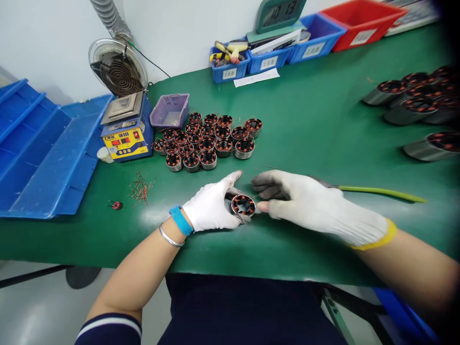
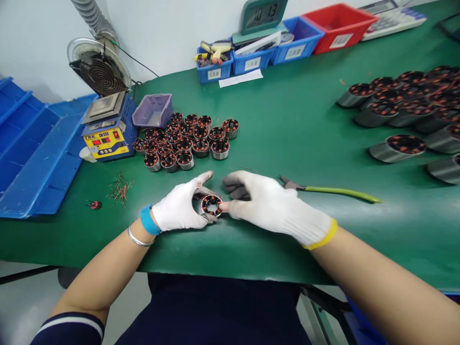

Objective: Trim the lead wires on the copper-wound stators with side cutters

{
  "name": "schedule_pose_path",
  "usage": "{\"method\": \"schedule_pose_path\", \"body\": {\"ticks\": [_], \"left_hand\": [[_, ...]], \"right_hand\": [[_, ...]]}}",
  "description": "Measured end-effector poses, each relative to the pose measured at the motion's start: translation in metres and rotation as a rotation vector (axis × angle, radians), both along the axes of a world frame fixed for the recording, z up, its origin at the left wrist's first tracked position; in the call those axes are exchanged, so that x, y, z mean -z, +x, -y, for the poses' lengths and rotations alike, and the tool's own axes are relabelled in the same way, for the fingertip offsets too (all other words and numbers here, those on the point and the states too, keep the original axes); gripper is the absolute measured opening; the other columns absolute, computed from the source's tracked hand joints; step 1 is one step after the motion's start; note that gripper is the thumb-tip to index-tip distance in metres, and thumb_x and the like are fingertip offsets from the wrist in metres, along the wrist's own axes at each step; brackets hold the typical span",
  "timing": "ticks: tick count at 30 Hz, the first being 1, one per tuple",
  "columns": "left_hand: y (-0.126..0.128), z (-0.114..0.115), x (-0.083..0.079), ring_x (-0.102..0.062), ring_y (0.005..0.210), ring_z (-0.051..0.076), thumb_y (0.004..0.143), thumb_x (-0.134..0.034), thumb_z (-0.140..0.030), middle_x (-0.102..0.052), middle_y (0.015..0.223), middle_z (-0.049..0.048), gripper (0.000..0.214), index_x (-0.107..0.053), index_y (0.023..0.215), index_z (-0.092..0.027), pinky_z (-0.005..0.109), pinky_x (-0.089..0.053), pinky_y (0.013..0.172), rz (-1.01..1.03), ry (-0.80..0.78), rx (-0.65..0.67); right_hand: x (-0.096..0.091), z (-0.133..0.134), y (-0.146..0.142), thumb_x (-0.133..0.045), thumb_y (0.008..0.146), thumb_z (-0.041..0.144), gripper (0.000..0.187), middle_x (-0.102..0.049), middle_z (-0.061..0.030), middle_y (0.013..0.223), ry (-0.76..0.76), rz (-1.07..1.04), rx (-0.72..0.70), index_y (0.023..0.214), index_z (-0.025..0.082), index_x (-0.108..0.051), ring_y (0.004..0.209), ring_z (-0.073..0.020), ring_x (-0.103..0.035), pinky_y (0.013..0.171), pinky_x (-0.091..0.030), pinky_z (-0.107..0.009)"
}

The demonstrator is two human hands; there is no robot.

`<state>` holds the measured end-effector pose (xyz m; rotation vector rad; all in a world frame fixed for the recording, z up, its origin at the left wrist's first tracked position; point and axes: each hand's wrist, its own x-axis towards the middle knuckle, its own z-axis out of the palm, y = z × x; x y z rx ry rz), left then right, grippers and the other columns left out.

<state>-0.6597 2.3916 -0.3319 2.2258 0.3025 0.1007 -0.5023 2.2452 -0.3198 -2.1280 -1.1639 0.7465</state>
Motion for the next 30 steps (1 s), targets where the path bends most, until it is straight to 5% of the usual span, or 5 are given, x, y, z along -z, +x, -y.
{"method": "schedule_pose_path", "body": {"ticks": [6,13,18,23,30], "left_hand": [[-0.001,0.0,-0.003,-0.064,0.111,0.03,0.063,-0.074,-0.036,-0.069,0.118,0.0064,0.101,-0.028,0.151,-0.02,0.04,-0.053,0.095,-0.032,-0.005,-0.02],[0.001,-0.001,-0.005,-0.063,0.113,0.03,0.062,-0.073,-0.031,-0.07,0.117,0.0065,0.098,-0.032,0.15,-0.017,0.041,-0.05,0.1,-0.01,-0.034,0.021],[0.001,-0.001,-0.005,-0.062,0.115,0.03,0.064,-0.074,-0.034,-0.069,0.118,0.0061,0.097,-0.032,0.149,-0.018,0.04,-0.052,0.097,-0.024,-0.022,0.013],[0.0,-0.001,-0.005,-0.062,0.115,0.031,0.064,-0.073,-0.034,-0.07,0.117,0.0058,0.096,-0.032,0.149,-0.017,0.041,-0.053,0.096,-0.016,-0.004,0.019],[0.002,-0.002,-0.005,-0.065,0.109,0.03,0.061,-0.072,-0.032,-0.07,0.116,0.0041,0.09,-0.039,0.144,-0.019,0.042,-0.052,0.095,0.0,0.007,0.044]], "right_hand": [[0.005,-0.017,-0.006,-0.059,0.077,0.041,0.021,-0.062,0.0008,0.062,-0.026,-0.047,-0.042,0.073,0.02,-0.058,0.056,-0.0127,-0.052,0.049,-0.036,-0.025],[0.014,0.0,0.009,-0.065,0.073,0.046,0.027,-0.062,-0.0005,0.06,-0.053,-0.111,0.117,0.076,0.02,-0.057,0.049,-0.011,-0.048,0.044,-0.035,-0.024],[0.009,-0.012,-0.001,-0.067,0.071,0.032,0.034,-0.07,-0.0034,0.084,0.036,-0.321,-0.007,0.103,0.019,-0.061,0.072,-0.0165,-0.064,0.061,-0.051,-0.026],[0.004,-0.019,-0.006,-0.06,0.069,0.018,0.031,-0.071,-0.005,0.088,0.08,-0.41,-0.04,0.1,0.017,-0.064,0.078,-0.0171,-0.065,0.066,-0.052,-0.026],[0.006,0.002,0.006,-0.065,0.07,0.033,0.035,-0.07,-0.0053,0.077,0.013,-0.385,0.032,0.1,0.015,-0.065,0.065,-0.0165,-0.061,0.057,-0.048,-0.027]]}}
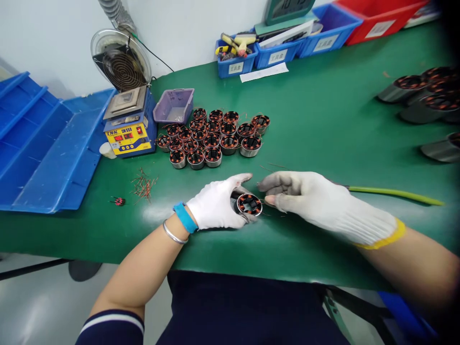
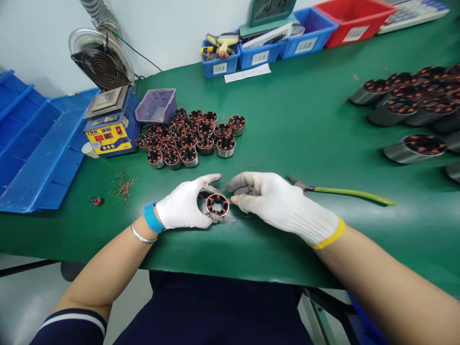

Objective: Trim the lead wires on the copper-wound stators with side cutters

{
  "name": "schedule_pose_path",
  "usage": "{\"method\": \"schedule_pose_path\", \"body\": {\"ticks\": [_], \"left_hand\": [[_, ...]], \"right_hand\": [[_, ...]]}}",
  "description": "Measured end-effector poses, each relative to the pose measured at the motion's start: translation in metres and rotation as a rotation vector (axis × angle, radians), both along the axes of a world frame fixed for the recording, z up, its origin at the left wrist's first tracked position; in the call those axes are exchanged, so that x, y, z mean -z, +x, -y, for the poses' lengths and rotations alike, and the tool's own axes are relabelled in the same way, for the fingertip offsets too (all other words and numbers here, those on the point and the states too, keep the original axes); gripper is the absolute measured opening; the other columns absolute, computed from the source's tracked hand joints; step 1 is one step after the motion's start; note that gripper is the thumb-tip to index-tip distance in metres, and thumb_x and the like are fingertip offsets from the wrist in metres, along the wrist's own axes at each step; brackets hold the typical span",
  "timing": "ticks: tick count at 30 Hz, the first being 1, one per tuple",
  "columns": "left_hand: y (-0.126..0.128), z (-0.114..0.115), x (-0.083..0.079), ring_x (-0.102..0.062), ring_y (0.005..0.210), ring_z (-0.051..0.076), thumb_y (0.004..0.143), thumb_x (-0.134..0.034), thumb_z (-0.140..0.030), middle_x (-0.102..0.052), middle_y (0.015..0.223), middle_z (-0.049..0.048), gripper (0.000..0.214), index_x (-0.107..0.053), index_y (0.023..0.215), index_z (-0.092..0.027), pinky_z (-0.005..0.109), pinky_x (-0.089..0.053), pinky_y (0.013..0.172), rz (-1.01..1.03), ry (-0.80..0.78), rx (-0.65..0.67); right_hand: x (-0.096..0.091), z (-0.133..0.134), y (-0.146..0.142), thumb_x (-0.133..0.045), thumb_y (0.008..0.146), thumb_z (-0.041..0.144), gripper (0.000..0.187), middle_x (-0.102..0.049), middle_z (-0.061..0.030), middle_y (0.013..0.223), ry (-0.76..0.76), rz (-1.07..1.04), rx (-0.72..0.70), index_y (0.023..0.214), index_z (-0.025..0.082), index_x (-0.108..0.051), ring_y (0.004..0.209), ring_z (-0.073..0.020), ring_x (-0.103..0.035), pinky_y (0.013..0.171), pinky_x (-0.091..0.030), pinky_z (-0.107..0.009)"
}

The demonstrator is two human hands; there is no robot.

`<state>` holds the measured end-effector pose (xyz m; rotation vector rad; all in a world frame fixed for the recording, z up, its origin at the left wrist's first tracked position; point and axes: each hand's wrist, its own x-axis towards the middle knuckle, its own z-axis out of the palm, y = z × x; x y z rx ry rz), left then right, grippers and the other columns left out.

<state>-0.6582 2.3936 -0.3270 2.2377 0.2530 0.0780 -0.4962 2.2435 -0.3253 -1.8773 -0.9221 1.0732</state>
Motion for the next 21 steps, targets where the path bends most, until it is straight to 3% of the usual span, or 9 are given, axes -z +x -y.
{"method": "schedule_pose_path", "body": {"ticks": [5,8,11,14,18,21], "left_hand": [[0.0,0.0,0.0,-0.066,0.106,0.028,0.062,-0.07,-0.033,-0.07,0.116,0.0031,0.087,-0.04,0.143,-0.021,0.04,-0.053,0.094,0.006,0.021,0.021],[0.0,0.0,0.0,-0.066,0.104,0.028,0.062,-0.069,-0.034,-0.069,0.117,0.0047,0.082,-0.046,0.139,-0.02,0.041,-0.052,0.095,0.007,0.083,0.017],[0.002,0.0,-0.001,-0.067,0.099,0.028,0.062,-0.069,-0.035,-0.071,0.112,0.0055,0.063,-0.061,0.123,-0.021,0.041,-0.053,0.092,0.022,0.161,0.032],[0.004,0.0,0.0,-0.067,0.095,0.028,0.062,-0.07,-0.036,-0.072,0.106,0.0047,0.053,-0.067,0.113,-0.021,0.04,-0.054,0.088,0.032,0.198,0.045],[0.004,0.0,0.0,-0.067,0.095,0.028,0.062,-0.07,-0.035,-0.072,0.107,0.0053,0.055,-0.067,0.115,-0.021,0.04,-0.054,0.089,0.033,0.186,0.047],[0.003,-0.001,-0.001,-0.067,0.096,0.028,0.061,-0.069,-0.033,-0.072,0.108,0.0053,0.056,-0.067,0.116,-0.021,0.041,-0.054,0.09,0.025,0.18,0.052]], "right_hand": [[0.003,0.005,0.001,-0.058,0.079,0.041,0.035,-0.072,-0.0056,0.088,-0.057,0.287,-0.01,0.104,0.02,-0.068,0.074,-0.0206,-0.064,0.065,-0.05,-0.034],[0.005,0.002,0.001,-0.049,0.086,0.035,0.029,-0.071,-0.0055,0.1,0.039,0.59,-0.046,0.103,0.022,-0.069,0.087,-0.0217,-0.065,0.075,-0.049,-0.036],[0.012,0.007,0.005,-0.041,0.091,0.028,0.032,-0.068,-0.0066,0.098,0.173,0.817,-0.255,0.103,0.022,-0.07,0.087,-0.0204,-0.064,0.073,-0.048,-0.034],[0.021,0.024,0.006,-0.037,0.093,0.025,0.036,-0.065,-0.0085,0.093,0.197,1.005,-0.455,0.109,0.021,-0.07,0.078,-0.0196,-0.063,0.066,-0.047,-0.032],[0.021,0.035,0.001,-0.038,0.091,0.02,0.037,-0.063,-0.0095,0.093,0.078,1.206,-0.575,0.111,0.024,-0.07,0.072,-0.0197,-0.06,0.061,-0.041,-0.032],[0.009,0.024,0.0,-0.039,0.09,0.02,0.038,-0.063,-0.0102,0.097,-0.058,1.283,-0.56,0.112,0.026,-0.069,0.071,-0.0205,-0.059,0.056,-0.034,-0.031]]}}
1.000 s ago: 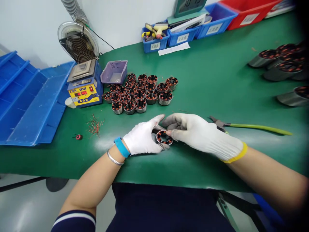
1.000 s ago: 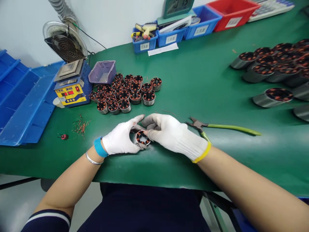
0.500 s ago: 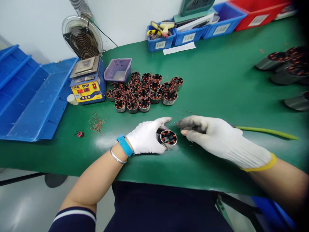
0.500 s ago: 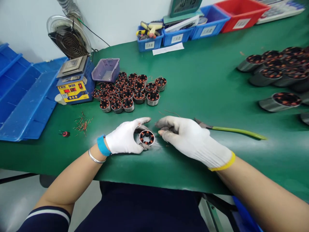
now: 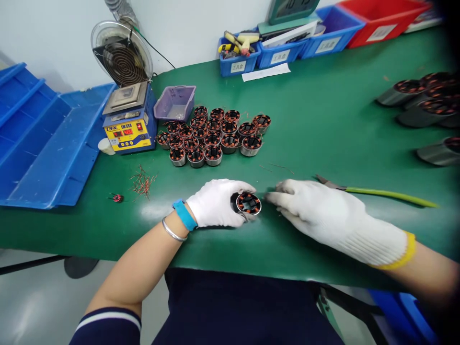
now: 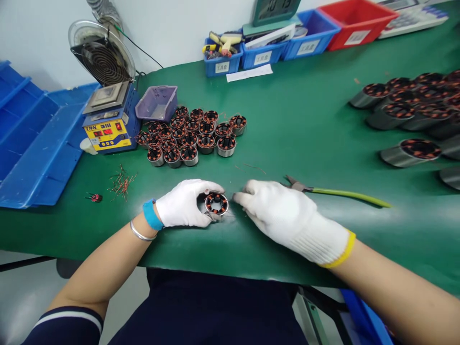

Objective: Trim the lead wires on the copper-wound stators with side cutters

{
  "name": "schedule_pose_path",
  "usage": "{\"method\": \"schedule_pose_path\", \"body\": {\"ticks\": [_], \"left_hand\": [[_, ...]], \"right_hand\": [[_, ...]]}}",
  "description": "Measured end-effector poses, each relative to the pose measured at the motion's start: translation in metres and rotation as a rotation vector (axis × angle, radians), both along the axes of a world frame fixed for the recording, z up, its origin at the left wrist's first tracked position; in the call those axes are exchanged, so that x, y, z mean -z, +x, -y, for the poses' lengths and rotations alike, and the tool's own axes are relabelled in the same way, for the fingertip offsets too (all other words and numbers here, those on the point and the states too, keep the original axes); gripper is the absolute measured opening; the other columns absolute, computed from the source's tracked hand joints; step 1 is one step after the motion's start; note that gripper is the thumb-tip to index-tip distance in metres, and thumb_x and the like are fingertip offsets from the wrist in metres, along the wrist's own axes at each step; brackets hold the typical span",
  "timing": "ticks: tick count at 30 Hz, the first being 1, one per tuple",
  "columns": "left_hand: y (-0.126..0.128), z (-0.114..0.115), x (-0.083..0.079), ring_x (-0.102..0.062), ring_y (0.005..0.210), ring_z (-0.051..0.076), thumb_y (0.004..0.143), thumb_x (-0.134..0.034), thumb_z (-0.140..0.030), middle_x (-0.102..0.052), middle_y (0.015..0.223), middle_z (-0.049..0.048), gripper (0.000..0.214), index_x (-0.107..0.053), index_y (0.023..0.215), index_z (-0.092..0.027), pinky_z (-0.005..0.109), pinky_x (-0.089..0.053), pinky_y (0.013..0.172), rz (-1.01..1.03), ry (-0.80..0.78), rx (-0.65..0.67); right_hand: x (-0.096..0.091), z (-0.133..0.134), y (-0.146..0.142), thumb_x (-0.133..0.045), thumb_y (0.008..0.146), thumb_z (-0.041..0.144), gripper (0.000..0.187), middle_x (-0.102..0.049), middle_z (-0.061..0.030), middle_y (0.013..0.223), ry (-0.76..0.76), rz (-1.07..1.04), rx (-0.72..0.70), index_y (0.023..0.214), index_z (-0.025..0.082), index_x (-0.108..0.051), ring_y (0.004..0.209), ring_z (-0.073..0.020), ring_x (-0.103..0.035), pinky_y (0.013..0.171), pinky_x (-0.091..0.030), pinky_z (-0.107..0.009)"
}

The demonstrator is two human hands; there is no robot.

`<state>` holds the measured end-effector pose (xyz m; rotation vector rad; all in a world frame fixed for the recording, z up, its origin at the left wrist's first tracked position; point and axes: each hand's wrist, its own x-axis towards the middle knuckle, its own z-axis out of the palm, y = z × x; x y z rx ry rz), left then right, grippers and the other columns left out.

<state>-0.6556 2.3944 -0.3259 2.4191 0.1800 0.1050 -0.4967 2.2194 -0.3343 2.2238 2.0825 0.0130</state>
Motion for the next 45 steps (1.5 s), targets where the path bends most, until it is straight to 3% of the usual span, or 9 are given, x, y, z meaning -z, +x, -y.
{"method": "schedule_pose_path", "body": {"ticks": [9,12,16,19,24,26,33,41,45], "left_hand": [[0.0,0.001,-0.002,-0.067,0.098,0.027,0.062,-0.069,-0.031,-0.072,0.109,0.0046,0.054,-0.066,0.115,-0.021,0.041,-0.054,0.093,-0.009,-0.006,-0.004],[0.0,0.0,0.0,-0.067,0.098,0.028,0.063,-0.07,-0.034,-0.071,0.108,0.0059,0.054,-0.066,0.115,-0.02,0.043,-0.054,0.093,-0.017,-0.009,-0.01],[-0.003,0.002,0.001,-0.065,0.105,0.029,0.065,-0.074,-0.041,-0.068,0.117,0.0073,0.065,-0.059,0.124,-0.02,0.043,-0.052,0.097,0.004,-0.05,-0.019],[-0.007,0.01,0.001,-0.06,0.116,0.03,0.059,-0.081,-0.051,-0.061,0.128,0.0118,0.085,-0.05,0.13,-0.017,0.043,-0.049,0.103,0.157,-0.067,-0.073],[-0.01,0.021,0.001,-0.065,0.101,0.021,0.086,-0.063,-0.039,-0.068,0.11,0.0071,0.033,-0.059,0.111,-0.018,0.036,-0.053,0.09,0.175,-0.018,-0.051],[-0.01,0.022,0.001,-0.065,0.098,0.021,0.087,-0.062,-0.037,-0.068,0.109,0.0068,0.03,-0.059,0.111,-0.018,0.035,-0.054,0.087,0.148,-0.013,-0.03],[0.0,0.026,0.004,-0.057,0.088,0.021,0.076,-0.057,-0.023,-0.063,0.101,0.0051,0.027,-0.063,0.102,-0.019,0.035,-0.05,0.079,0.172,0.124,0.003],[0.005,0.031,0.017,-0.053,0.086,0.021,0.077,-0.052,-0.024,-0.059,0.098,0.0074,0.022,-0.062,0.095,-0.017,0.036,-0.048,0.077,0.222,0.188,0.002],[0.005,0.034,0.019,-0.053,0.086,0.021,0.078,-0.05,-0.022,-0.058,0.096,0.0072,0.018,-0.06,0.092,-0.018,0.036,-0.047,0.078,0.228,0.183,-0.025]], "right_hand": [[-0.002,-0.017,-0.009,-0.037,0.091,0.021,0.033,-0.059,-0.0089,0.082,-0.017,0.066,0.065,0.097,0.024,-0.07,0.065,-0.0202,-0.055,0.05,-0.018,-0.031],[-0.005,-0.003,-0.006,-0.039,0.091,0.018,0.032,-0.06,-0.0081,0.081,-0.054,0.013,0.033,0.096,0.023,-0.07,0.067,-0.0203,-0.058,0.053,-0.028,-0.031],[-0.024,0.014,-0.005,-0.047,0.091,0.036,0.035,-0.065,-0.0132,0.107,0.128,-0.124,0.257,0.117,0.021,-0.066,0.066,-0.0204,-0.061,0.055,-0.041,-0.034],[-0.022,0.016,-0.02,-0.063,0.075,0.052,0.072,-0.06,-0.014,0.129,0.261,-0.285,0.288,0.139,0.021,-0.05,0.072,-0.0233,-0.065,0.054,-0.047,-0.034],[0.012,0.002,-0.037,-0.045,0.088,0.033,0.039,-0.074,-0.006,0.101,0.122,-0.332,0.328,0.12,0.025,-0.066,0.078,-0.0251,-0.069,0.06,-0.049,-0.033],[0.017,-0.001,-0.033,-0.04,0.091,0.033,0.036,-0.075,-0.0047,0.097,0.051,-0.37,0.355,0.11,0.025,-0.071,0.079,-0.0253,-0.07,0.061,-0.049,-0.033],[0.01,0.012,-0.01,-0.037,0.094,0.031,0.037,-0.074,-0.0031,0.088,0.153,-0.343,0.185,0.1,0.026,-0.073,0.073,-0.0215,-0.068,0.059,-0.044,-0.031],[0.001,0.028,-0.002,-0.038,0.092,0.037,0.034,-0.073,-0.0003,0.081,0.214,-0.301,0.17,0.095,0.03,-0.071,0.068,-0.0224,-0.066,0.05,-0.036,-0.032],[-0.019,0.016,0.01,-0.046,0.087,0.046,0.034,-0.072,-0.0047,0.105,0.158,-0.512,0.245,0.105,0.028,-0.069,0.084,-0.0245,-0.068,0.058,-0.045,-0.033]]}}
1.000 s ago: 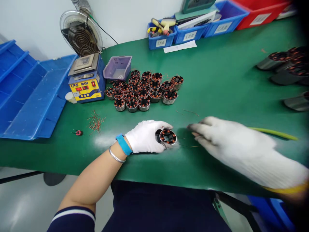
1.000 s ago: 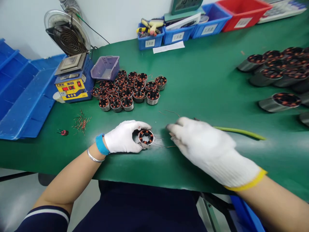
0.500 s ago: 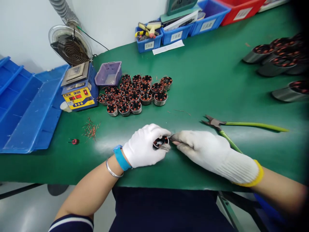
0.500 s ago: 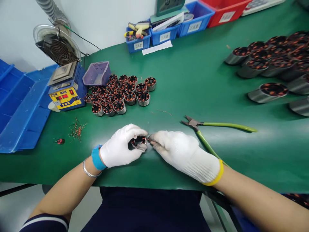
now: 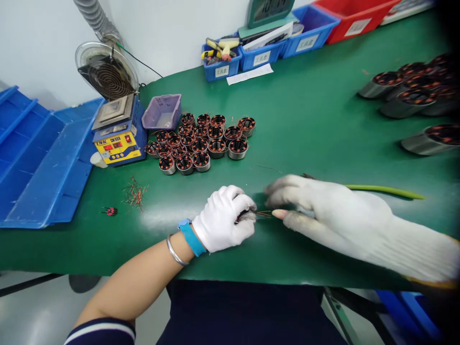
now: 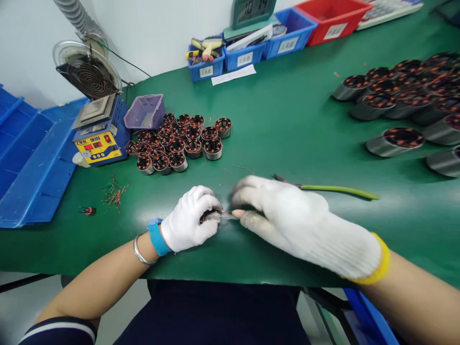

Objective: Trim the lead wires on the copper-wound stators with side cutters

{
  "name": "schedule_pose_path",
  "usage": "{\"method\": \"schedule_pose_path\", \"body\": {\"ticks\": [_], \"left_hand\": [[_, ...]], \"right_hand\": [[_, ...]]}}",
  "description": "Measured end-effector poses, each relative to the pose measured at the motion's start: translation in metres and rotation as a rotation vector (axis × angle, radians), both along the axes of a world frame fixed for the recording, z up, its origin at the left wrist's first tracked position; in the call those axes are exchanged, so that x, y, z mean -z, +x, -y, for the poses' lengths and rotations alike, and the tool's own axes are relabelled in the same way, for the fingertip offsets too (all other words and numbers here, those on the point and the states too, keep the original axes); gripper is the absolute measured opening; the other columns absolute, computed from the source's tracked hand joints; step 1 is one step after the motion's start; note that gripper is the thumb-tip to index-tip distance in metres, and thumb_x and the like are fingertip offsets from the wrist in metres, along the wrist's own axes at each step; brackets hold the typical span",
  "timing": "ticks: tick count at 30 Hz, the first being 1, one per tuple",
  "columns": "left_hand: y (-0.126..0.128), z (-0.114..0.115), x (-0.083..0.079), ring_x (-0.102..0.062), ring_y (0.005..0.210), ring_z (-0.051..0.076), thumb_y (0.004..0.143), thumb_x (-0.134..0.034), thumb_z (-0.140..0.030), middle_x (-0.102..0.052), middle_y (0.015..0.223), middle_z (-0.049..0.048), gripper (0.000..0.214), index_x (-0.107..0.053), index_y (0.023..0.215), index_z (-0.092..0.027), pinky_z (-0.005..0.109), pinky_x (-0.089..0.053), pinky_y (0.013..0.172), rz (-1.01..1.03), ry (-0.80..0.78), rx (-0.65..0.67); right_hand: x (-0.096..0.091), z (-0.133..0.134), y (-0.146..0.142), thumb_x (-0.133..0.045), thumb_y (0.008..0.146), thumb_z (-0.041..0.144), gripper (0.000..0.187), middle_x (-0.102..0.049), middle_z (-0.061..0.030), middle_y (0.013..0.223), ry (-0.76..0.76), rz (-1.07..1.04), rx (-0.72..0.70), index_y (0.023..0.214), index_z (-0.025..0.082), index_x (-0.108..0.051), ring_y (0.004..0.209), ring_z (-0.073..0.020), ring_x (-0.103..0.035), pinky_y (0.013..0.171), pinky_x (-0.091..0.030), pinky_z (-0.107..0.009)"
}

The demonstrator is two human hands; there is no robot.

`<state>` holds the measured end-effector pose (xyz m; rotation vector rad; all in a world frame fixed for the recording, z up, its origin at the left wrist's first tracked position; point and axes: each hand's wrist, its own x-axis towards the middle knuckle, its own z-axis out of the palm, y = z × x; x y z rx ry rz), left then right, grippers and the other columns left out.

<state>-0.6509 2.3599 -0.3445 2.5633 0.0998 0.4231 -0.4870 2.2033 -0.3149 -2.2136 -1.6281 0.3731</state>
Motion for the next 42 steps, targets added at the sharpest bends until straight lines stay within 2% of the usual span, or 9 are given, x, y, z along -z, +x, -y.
{"method": "schedule_pose_path", "body": {"ticks": [6,10,16,20,29,33,36,39,42], "left_hand": [[0.002,0.004,-0.002,-0.053,0.086,0.021,0.077,-0.049,-0.023,-0.056,0.092,0.007,0.015,-0.058,0.088,-0.018,0.037,-0.046,0.077,0.024,-0.042,-0.033],[0.0,0.003,-0.004,-0.054,0.086,0.023,0.077,-0.049,-0.022,-0.056,0.09,0.0076,0.015,-0.055,0.09,-0.017,0.04,-0.047,0.078,0.015,-0.038,-0.044],[-0.01,0.004,-0.017,-0.054,0.111,0.033,0.057,-0.064,-0.025,-0.052,0.122,0.0174,0.073,-0.042,0.125,-0.011,0.052,-0.046,0.098,-0.039,-0.155,0.007],[-0.008,-0.002,-0.023,-0.057,0.115,0.032,0.063,-0.071,-0.038,-0.055,0.125,0.0187,0.08,-0.038,0.13,-0.012,0.05,-0.048,0.101,-0.061,-0.519,-0.047],[-0.015,-0.011,-0.038,-0.063,0.05,0.013,0.081,-0.069,-0.036,-0.063,0.1,0.0089,0.057,-0.042,0.128,-0.02,0.018,-0.041,0.034,-0.52,-1.257,-0.088],[-0.019,-0.001,-0.044,-0.069,0.072,0.016,0.075,-0.071,-0.018,-0.06,0.113,0.0107,0.043,-0.049,0.112,-0.022,0.022,-0.055,0.051,-0.154,-1.101,-0.006],[-0.024,0.003,-0.051,-0.065,0.107,0.023,0.074,-0.071,-0.016,-0.055,0.129,0.0122,0.019,-0.056,0.085,-0.02,0.037,-0.056,0.088,0.123,-0.646,0.208],[-0.03,0.005,-0.052,-0.066,0.1,0.021,0.074,-0.073,-0.021,-0.063,0.117,0.0078,0.028,-0.047,0.066,-0.019,0.037,-0.054,0.09,0.226,-0.299,0.377],[-0.034,0.004,-0.043,-0.067,0.091,0.019,0.081,-0.068,-0.039,-0.066,0.103,0.0062,0.032,-0.045,0.07,-0.02,0.035,-0.057,0.082,0.204,-0.492,0.125]], "right_hand": [[0.001,-0.036,-0.001,-0.063,0.075,0.057,0.039,-0.072,-0.0055,0.072,-0.419,-0.744,-0.052,0.083,0.018,-0.069,0.062,-0.0185,-0.065,0.057,-0.05,-0.027],[0.015,-0.04,-0.008,-0.07,0.069,0.06,0.046,-0.069,-0.0072,0.064,-0.391,-1.153,-0.002,0.072,0.014,-0.065,0.054,-0.0151,-0.062,0.054,-0.052,-0.025],[0.017,-0.031,-0.016,-0.063,0.078,0.056,0.042,-0.066,-0.0051,0.059,-0.272,-1.029,0.109,0.069,0.015,-0.065,0.053,-0.0143,-0.061,0.052,-0.048,-0.024],[0.014,-0.025,-0.022,-0.048,0.088,0.05,0.042,-0.062,-0.002,0.056,-0.154,-0.73,0.021,0.064,0.018,-0.06,0.051,-0.0117,-0.053,0.048,-0.037,-0.023],[0.004,-0.017,-0.021,-0.052,0.086,0.055,0.045,-0.062,-0.004,0.06,-0.041,-0.936,-0.141,0.065,0.016,-0.06,0.048,-0.0117,-0.054,0.047,-0.043,-0.023],[0.007,-0.017,-0.022,-0.064,0.078,0.058,0.044,-0.064,-0.0043,0.061,-0.11,-1.156,-0.115,0.066,0.016,-0.061,0.047,-0.0105,-0.054,0.045,-0.045,-0.021],[0.009,-0.016,-0.02,-0.066,0.075,0.064,0.05,-0.063,-0.0045,0.059,-0.047,-1.285,-0.077,0.064,0.015,-0.059,0.044,-0.0092,-0.053,0.043,-0.043,-0.02],[0.007,-0.014,-0.019,-0.064,0.075,0.068,0.054,-0.062,-0.0042,0.057,-0.008,-1.346,-0.121,0.065,0.015,-0.059,0.042,-0.0097,-0.052,0.04,-0.041,-0.02],[0.001,-0.012,-0.019,-0.054,0.086,0.062,0.053,-0.057,-0.0026,0.052,0.077,-1.144,-0.252,0.06,0.016,-0.057,0.043,-0.0096,-0.05,0.041,-0.038,-0.021]]}}
